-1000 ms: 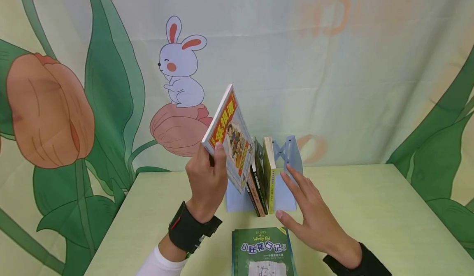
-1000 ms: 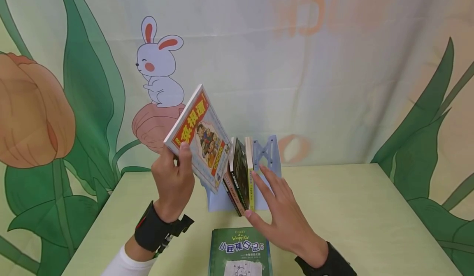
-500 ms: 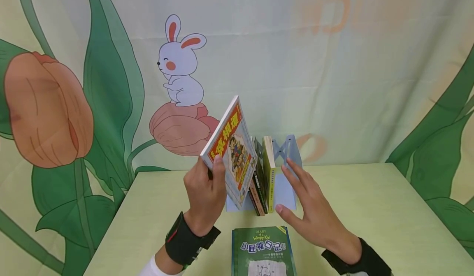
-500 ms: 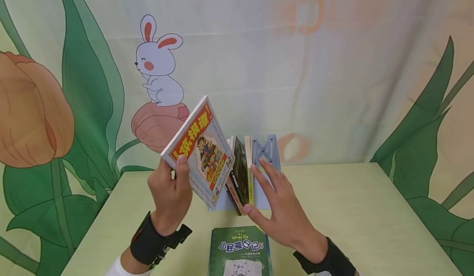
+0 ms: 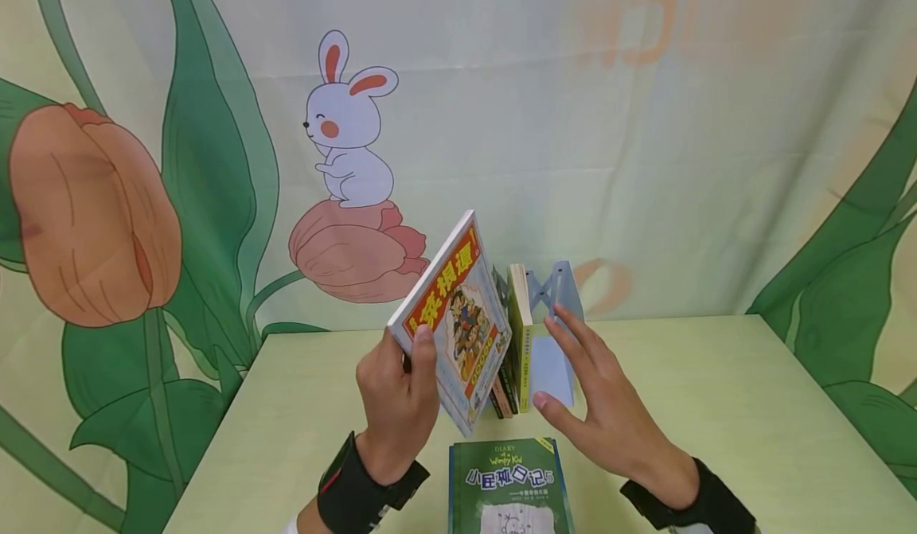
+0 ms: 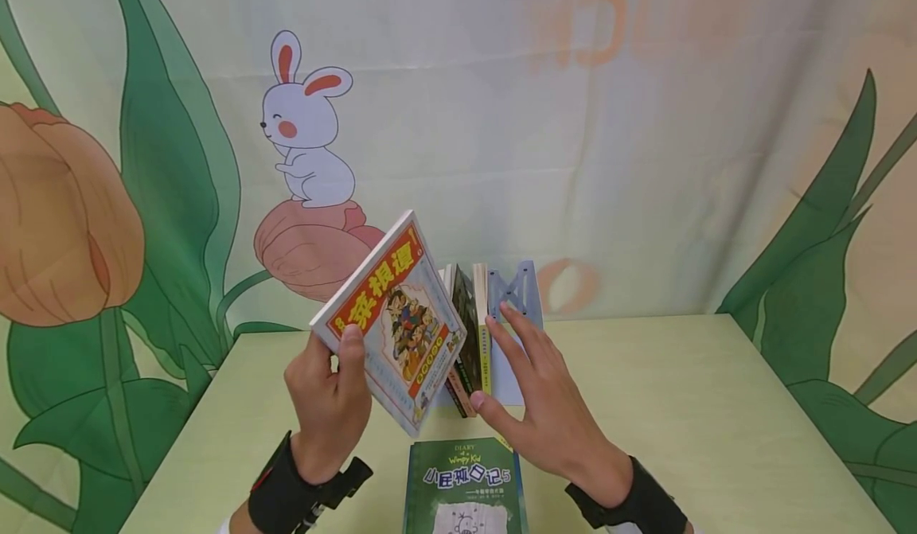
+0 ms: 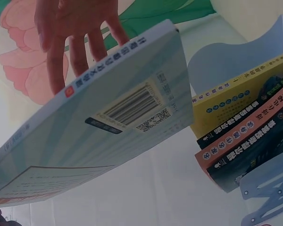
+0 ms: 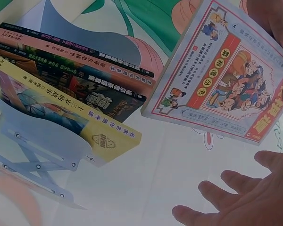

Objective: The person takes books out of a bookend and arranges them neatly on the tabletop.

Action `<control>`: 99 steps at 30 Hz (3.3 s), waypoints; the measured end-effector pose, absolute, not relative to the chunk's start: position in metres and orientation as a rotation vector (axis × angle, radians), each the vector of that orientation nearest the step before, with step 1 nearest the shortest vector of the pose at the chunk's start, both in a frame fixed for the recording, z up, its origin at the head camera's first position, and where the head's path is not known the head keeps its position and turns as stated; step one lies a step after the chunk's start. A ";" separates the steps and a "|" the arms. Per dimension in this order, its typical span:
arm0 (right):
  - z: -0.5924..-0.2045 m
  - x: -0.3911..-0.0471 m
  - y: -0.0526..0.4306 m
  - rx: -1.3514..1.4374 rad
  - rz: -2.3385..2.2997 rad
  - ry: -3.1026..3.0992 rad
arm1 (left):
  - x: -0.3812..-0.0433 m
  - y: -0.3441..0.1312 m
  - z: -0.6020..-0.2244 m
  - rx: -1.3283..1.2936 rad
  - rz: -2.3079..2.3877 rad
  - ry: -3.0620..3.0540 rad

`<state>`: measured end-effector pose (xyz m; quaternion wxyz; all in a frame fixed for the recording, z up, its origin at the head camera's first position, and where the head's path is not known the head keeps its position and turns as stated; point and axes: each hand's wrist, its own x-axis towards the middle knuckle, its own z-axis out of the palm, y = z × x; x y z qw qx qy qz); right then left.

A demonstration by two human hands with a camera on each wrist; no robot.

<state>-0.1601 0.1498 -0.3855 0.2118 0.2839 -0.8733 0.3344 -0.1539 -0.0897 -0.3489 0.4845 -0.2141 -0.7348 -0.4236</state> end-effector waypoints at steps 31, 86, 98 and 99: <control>-0.398 -0.163 0.147 0.844 1.075 -2.463 | -0.133 -0.085 -0.380 -0.537 -1.274 -1.952; -0.423 -0.156 0.151 0.955 1.585 -2.453 | -0.136 -0.091 -0.386 -0.100 -2.143 -1.903; -0.426 -0.151 0.152 0.936 1.650 -2.269 | -0.141 -0.092 -0.390 -0.025 -2.190 -1.928; -0.426 -0.150 0.152 0.935 1.642 -2.253 | -0.142 -0.092 -0.390 -0.027 -2.186 -1.932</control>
